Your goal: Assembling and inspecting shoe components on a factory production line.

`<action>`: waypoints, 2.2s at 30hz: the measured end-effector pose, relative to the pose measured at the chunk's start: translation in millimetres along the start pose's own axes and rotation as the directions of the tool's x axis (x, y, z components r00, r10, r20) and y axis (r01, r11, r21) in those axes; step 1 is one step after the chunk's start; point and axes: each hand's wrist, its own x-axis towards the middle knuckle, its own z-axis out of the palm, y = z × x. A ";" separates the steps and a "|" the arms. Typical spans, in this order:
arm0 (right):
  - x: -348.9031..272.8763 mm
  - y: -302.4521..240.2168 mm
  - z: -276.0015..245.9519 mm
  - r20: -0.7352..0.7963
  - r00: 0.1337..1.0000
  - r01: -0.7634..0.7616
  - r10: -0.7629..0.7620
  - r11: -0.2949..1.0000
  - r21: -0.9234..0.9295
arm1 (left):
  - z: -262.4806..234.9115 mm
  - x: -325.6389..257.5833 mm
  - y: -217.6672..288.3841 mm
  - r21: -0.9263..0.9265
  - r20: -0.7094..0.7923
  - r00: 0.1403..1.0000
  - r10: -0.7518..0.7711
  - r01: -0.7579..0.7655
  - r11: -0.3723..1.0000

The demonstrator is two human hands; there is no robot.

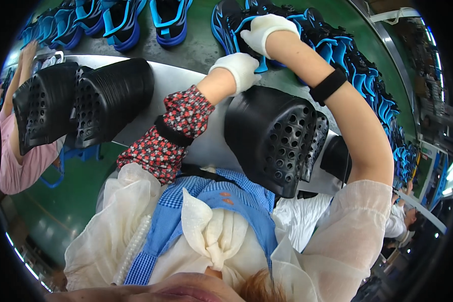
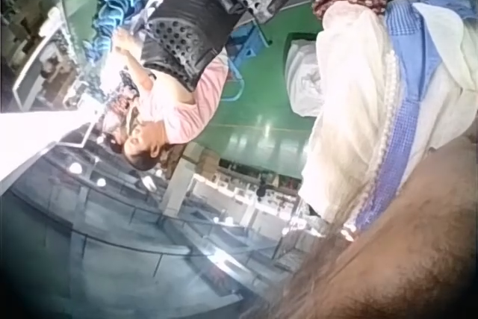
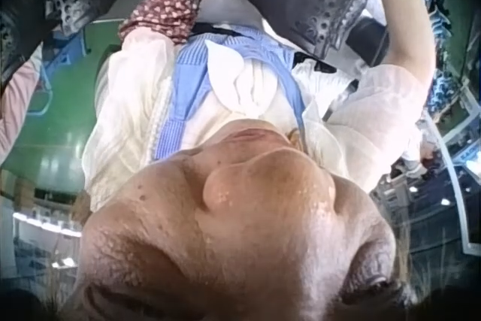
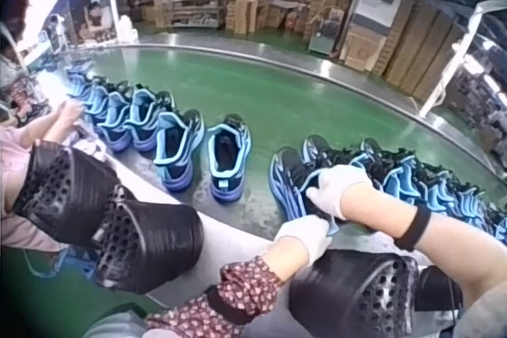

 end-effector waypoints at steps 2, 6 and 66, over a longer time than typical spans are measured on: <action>5.6 -2.9 13.6 0.032 0.999 0.006 -0.008 0.999 0.047 | 1.7 9.3 -3.4 0.001 0.082 0.995 -0.052 0.052 0.999; 10.5 -10.9 8.8 0.194 0.981 0.012 -0.026 0.997 0.074 | 0.9 19.0 -7.9 0.076 0.202 0.976 -0.082 0.068 0.995; -246.3 45.3 124.4 -0.554 0.755 -0.025 0.352 0.859 0.512 | -30.1 -50.1 -57.0 0.176 -0.868 0.487 0.095 0.123 0.977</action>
